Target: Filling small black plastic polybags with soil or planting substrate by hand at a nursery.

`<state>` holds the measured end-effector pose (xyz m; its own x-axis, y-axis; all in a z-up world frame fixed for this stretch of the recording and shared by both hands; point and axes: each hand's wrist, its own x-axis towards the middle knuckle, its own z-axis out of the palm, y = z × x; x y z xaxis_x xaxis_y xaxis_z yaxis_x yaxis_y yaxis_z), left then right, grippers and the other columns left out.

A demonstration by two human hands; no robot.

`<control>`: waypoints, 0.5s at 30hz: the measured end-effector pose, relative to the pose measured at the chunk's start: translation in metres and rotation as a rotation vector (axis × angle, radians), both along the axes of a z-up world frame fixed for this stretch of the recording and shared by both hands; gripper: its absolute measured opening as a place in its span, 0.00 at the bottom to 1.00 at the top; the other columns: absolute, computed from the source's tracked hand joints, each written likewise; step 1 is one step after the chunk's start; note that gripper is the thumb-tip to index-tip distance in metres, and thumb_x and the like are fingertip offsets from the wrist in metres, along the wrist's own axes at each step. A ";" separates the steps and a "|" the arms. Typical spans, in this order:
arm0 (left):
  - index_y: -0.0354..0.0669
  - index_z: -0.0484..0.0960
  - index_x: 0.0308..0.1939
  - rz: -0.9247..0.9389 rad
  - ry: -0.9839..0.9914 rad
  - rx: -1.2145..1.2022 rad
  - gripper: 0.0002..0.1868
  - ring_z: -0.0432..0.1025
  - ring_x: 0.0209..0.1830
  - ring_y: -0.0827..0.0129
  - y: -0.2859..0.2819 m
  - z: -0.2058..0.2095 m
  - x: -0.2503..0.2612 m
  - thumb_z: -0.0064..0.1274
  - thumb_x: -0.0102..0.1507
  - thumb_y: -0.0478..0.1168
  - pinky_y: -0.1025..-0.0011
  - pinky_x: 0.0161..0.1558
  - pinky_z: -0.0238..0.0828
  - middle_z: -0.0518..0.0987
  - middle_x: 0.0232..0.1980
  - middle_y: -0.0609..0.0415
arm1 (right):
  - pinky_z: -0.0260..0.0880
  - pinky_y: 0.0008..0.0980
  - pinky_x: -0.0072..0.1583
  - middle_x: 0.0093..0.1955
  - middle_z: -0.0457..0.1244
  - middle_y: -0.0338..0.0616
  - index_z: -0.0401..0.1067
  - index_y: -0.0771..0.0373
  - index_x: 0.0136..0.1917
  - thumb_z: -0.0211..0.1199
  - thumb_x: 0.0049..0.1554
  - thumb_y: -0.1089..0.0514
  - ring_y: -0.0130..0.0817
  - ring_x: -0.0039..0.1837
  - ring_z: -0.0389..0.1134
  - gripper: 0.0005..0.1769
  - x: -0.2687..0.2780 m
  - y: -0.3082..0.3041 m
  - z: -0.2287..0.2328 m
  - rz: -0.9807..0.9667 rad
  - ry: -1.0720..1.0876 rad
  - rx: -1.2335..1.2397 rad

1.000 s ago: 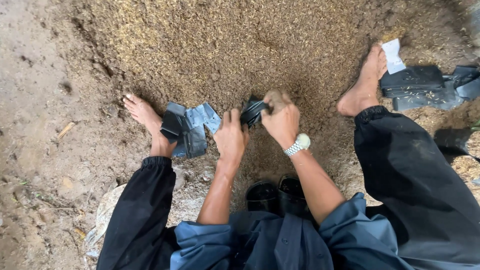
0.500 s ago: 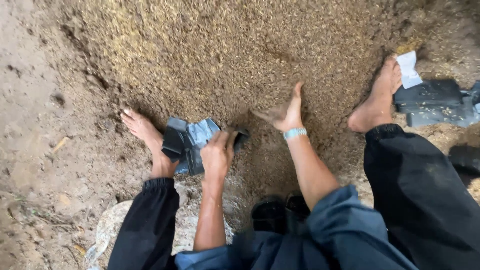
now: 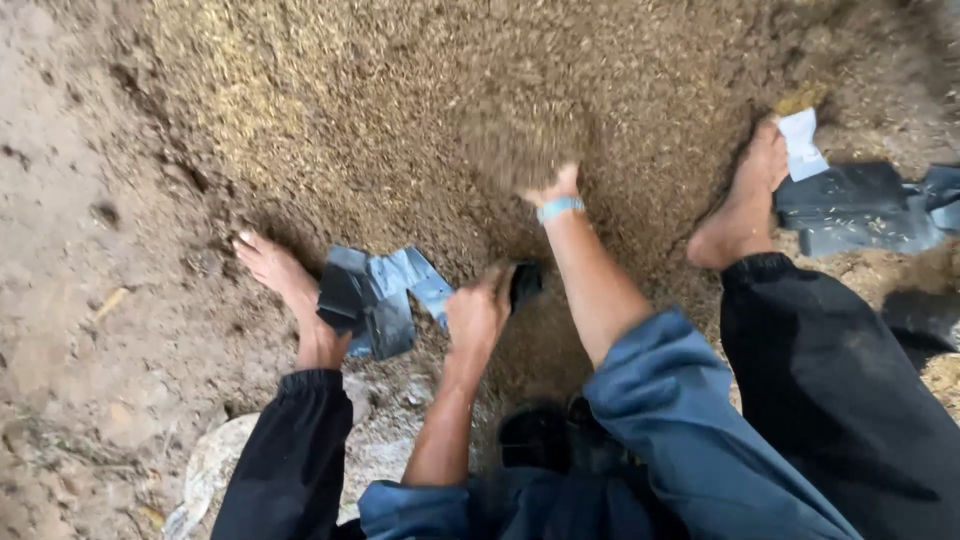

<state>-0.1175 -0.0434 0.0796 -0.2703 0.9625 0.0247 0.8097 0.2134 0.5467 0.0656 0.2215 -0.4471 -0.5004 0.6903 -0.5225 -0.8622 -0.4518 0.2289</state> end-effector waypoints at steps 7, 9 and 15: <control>0.51 0.90 0.41 0.073 -0.234 -0.360 0.14 0.81 0.40 0.45 0.024 -0.064 0.030 0.55 0.64 0.52 0.48 0.43 0.78 0.85 0.32 0.44 | 0.47 0.65 0.78 0.79 0.55 0.50 0.62 0.53 0.77 0.48 0.63 0.34 0.57 0.79 0.55 0.36 0.065 -0.112 0.128 0.161 -0.195 -0.027; 0.53 0.90 0.40 0.135 -0.216 -0.439 0.13 0.81 0.45 0.46 0.034 -0.076 0.031 0.56 0.60 0.52 0.47 0.50 0.78 0.87 0.37 0.47 | 0.50 0.66 0.76 0.78 0.56 0.50 0.63 0.54 0.77 0.48 0.62 0.33 0.58 0.78 0.56 0.37 0.082 -0.140 0.184 0.190 -0.242 -0.018; 0.41 0.86 0.58 0.201 -0.507 -0.228 0.18 0.74 0.61 0.38 0.016 -0.071 0.035 0.52 0.65 0.38 0.40 0.71 0.57 0.85 0.52 0.38 | 0.59 0.69 0.71 0.74 0.60 0.54 0.67 0.55 0.74 0.51 0.60 0.30 0.62 0.74 0.61 0.39 0.051 -0.197 0.373 0.299 -0.405 -0.008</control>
